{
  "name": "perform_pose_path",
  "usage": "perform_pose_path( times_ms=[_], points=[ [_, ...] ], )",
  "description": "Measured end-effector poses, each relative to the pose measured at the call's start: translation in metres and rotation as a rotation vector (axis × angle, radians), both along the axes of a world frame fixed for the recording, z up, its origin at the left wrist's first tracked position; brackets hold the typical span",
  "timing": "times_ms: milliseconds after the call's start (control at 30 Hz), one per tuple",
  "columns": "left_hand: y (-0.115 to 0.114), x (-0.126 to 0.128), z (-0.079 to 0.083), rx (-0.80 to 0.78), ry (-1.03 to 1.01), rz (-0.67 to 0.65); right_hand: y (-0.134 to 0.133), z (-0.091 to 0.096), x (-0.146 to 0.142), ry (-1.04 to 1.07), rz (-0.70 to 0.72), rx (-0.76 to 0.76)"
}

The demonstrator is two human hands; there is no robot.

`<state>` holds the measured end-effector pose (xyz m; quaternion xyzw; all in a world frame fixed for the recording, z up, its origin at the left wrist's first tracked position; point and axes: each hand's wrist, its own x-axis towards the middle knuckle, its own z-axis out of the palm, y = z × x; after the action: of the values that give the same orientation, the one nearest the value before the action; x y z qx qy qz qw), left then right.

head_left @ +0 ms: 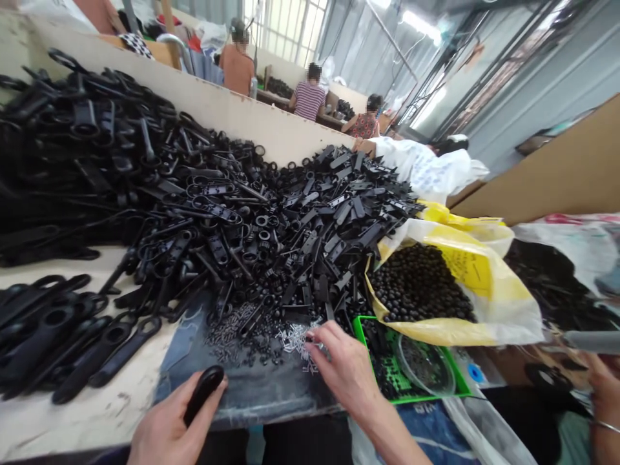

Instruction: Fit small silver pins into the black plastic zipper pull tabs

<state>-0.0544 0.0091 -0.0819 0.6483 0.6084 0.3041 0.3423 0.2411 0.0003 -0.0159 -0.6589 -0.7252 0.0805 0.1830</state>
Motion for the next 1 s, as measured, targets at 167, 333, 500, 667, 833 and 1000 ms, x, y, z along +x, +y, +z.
perform_pose_path(
  times_ms=[167, 333, 500, 667, 833, 1000],
  points=[
    [-0.002, 0.009, 0.008, 0.026, -0.024, 0.092, 0.007, 0.013, 0.05, -0.17, -0.145, 0.131],
    [-0.006, 0.017, 0.017, -0.016, -0.105, 0.096, 0.006, 0.009, 0.02, 0.06, -0.024, 0.097],
    [-0.01, 0.015, 0.022, -0.109, -0.195, 0.094, 0.001, -0.006, -0.025, 0.185, 0.149, -0.034],
    [-0.016, 0.013, 0.026, -0.248, -0.304, 0.158, 0.002, -0.017, -0.03, 0.119, 0.183, -0.066],
    [-0.017, 0.024, 0.048, -0.499, -0.579, 0.223, 0.0, -0.023, -0.031, -0.035, 0.237, -0.041],
    [-0.016, 0.027, 0.07, -0.674, -0.79, 0.254, -0.002, -0.026, -0.027, -0.019, 0.285, -0.02]
  ],
)
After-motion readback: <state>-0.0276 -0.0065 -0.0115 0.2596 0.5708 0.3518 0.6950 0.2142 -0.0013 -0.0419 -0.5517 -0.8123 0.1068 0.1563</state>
